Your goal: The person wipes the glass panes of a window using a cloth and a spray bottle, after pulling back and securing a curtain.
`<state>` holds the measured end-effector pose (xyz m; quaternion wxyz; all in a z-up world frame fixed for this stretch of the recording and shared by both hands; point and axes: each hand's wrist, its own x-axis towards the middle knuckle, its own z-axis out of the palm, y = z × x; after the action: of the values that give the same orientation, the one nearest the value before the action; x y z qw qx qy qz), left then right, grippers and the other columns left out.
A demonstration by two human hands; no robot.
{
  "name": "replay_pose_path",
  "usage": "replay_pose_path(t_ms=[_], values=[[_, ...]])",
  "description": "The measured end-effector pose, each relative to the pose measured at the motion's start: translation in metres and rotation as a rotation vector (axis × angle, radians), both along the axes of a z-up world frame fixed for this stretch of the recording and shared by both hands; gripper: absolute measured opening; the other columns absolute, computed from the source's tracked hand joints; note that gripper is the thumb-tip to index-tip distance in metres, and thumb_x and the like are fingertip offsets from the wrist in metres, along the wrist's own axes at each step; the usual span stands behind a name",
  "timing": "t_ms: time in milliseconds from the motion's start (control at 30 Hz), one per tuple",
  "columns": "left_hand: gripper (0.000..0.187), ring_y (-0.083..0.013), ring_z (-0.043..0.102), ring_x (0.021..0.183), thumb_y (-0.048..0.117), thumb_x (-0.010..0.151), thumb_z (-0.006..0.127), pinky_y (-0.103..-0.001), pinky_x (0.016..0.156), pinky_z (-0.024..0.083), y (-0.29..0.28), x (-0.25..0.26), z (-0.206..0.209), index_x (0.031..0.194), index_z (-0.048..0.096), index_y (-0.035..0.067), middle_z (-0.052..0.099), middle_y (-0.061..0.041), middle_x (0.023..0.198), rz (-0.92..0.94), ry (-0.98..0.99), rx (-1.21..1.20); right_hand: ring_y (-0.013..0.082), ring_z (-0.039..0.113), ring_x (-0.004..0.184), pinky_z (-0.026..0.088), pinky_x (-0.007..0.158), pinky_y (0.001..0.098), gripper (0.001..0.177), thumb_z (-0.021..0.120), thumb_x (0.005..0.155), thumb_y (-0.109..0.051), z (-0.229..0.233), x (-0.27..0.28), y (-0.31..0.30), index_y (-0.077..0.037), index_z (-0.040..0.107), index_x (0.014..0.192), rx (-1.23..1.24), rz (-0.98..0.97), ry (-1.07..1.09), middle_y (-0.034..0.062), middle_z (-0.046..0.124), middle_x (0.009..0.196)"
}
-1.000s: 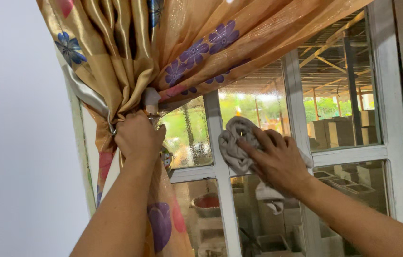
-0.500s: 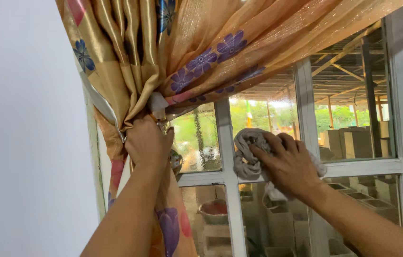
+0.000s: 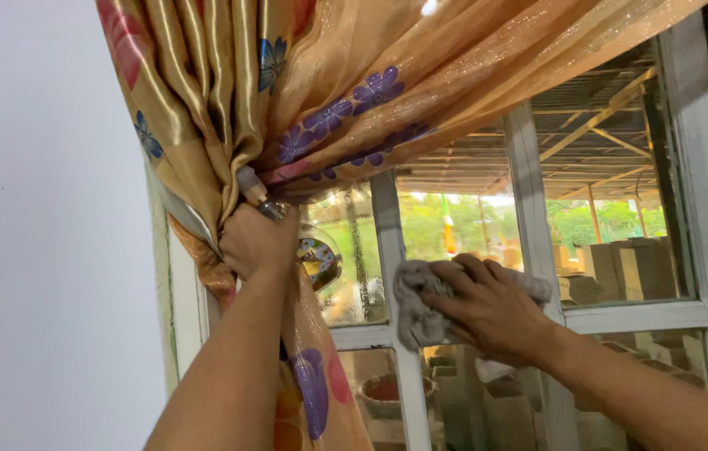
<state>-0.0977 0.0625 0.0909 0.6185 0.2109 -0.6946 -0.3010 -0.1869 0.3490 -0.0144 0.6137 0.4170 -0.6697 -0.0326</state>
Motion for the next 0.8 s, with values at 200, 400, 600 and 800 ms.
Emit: replay_pose_path(t_ms=[200,400,600,800], values=[[0.055,-0.0421,0.071,0.1,0.05,0.073,0.087,-0.051,0.087,0.056,-0.005,0.004,-0.015,0.1,0.074,0.003,0.073,-0.022,0.106,0.028,-0.106,-0.067,0.0357,0.05,0.122,0.045,0.096,0.0483,0.058,0.069,0.07,-0.013,0.069,-0.014,0.009,-0.026,0.065,0.126,-0.154,-0.2,0.118,0.0109,0.051,0.138],[0.053,-0.0385,0.073,0.093,0.047,0.072,0.085,-0.05,0.079,0.059,-0.015,-0.002,-0.052,0.099,0.073,0.004,0.072,-0.02,0.101,0.18,-0.18,-0.342,0.0406,0.044,0.128,0.04,0.1,0.0549,0.039,0.066,0.084,-0.019,0.08,-0.018,-0.028,-0.026,0.066,0.122,-0.401,-0.041,0.211,0.0118,0.049,0.142],[0.06,-0.0406,0.072,0.087,0.058,0.078,0.082,-0.051,0.075,0.059,-0.014,-0.001,-0.067,0.097,0.072,0.002,0.07,-0.02,0.096,0.258,-0.117,-0.412,0.038,0.044,0.131,0.037,0.104,0.056,0.051,0.066,0.079,-0.017,-0.025,-0.015,0.004,-0.026,0.06,0.129,0.171,0.048,0.112,0.0112,0.05,0.142],[0.057,-0.039,0.071,0.089,0.047,0.068,0.087,-0.051,0.073,0.059,-0.016,0.02,-0.074,0.102,0.071,0.004,0.07,-0.018,0.1,0.268,-0.175,-0.428,0.0326,0.042,0.135,0.039,0.099,0.049,0.058,0.067,0.072,-0.012,0.067,-0.014,0.035,-0.027,0.061,0.127,0.024,-0.409,0.116,0.0085,0.05,0.138]])
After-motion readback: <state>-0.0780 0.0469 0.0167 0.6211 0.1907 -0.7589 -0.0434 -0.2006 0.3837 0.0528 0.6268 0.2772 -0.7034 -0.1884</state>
